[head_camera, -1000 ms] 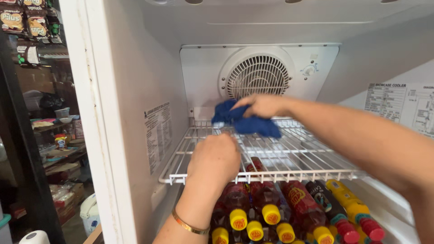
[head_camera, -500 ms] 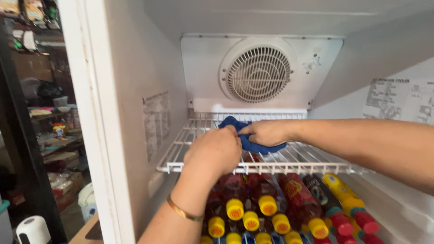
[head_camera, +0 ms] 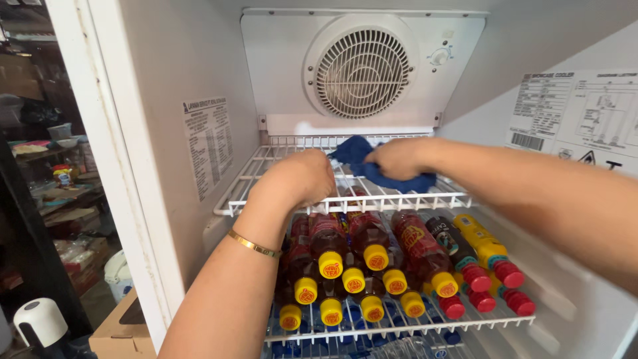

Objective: The person rearranges bottles on the top shelf of a commercial refrigerator, then uses a blue cloth to wipe the interior walls and wire shelves. The person handles multiple bottles and wipes different sections of the fridge interior.

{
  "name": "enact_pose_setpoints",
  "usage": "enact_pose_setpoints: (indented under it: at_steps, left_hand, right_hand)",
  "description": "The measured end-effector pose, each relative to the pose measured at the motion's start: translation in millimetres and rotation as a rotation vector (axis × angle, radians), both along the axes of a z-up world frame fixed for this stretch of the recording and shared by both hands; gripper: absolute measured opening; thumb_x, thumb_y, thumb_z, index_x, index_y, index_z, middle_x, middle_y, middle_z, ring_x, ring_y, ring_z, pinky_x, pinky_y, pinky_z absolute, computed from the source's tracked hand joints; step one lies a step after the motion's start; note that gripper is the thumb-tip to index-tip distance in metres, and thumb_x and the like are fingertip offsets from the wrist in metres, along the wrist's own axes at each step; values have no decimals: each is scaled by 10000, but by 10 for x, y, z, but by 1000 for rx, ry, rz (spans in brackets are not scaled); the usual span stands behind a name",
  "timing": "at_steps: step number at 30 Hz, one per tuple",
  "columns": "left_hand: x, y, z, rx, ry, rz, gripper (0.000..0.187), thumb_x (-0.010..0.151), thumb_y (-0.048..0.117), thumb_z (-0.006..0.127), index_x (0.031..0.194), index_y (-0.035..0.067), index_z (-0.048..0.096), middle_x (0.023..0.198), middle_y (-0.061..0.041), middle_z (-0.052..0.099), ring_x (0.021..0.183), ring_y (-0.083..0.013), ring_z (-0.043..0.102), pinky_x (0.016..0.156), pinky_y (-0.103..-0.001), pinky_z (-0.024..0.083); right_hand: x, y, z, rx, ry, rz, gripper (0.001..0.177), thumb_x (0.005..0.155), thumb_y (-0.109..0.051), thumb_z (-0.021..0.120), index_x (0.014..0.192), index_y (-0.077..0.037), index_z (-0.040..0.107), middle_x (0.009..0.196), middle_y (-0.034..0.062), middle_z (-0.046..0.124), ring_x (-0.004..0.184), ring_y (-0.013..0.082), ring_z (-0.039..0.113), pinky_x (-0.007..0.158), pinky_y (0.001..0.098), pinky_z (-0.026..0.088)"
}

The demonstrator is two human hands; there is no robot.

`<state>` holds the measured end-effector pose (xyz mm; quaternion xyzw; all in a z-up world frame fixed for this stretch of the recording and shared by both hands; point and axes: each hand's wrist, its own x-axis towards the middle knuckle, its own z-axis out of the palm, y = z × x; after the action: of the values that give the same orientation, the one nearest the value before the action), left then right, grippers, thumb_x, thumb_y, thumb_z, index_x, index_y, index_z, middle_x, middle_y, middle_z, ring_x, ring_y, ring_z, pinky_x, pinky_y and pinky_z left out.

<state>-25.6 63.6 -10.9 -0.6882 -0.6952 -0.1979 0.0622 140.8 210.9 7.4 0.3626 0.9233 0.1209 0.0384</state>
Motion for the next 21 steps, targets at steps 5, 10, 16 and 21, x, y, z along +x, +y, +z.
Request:
enact_pose_setpoints:
  at_steps: [5, 10, 16, 21]
  left_hand:
    - [22, -42, 11, 69, -51, 77, 239, 829, 192, 696, 956, 5, 773, 1004, -261, 724, 972, -415, 714, 873, -462, 573]
    - [123, -241, 116, 4, 28, 131, 332, 768, 239, 795, 994, -3, 763, 1053, -242, 718, 998, -385, 709, 898, -433, 565]
    - [338, -336, 273, -94, 252, 207, 270, 790, 98, 755, 1048, 19, 768, 1095, -209, 739, 1044, -355, 728, 888, -449, 587]
    - [427, -429, 404, -39, 262, 225, 277, 855, 127, 732, 1121, 50, 750, 1151, -175, 702, 1069, -342, 702, 916, -454, 564]
  right_hand:
    - [26, -254, -11, 149, 43, 93, 450, 859, -187, 604, 1300, -213, 686, 1156, 171, 728, 1072, 367, 677, 974, 462, 519]
    - [760, -806, 169, -140, 297, 206, 359, 820, -192, 578, 1142, -212, 737, 1003, 72, 811, 913, 292, 779, 854, 414, 596]
    - [517, -662, 62, 206, 134, -161, 406, 905, -169, 597, 1297, -238, 676, 1219, 102, 708, 1134, 322, 659, 970, 444, 514]
    - [309, -602, -93, 296, 94, -243, 412, 919, -148, 592, 1304, -257, 693, 1295, 64, 696, 1211, 306, 656, 990, 440, 540]
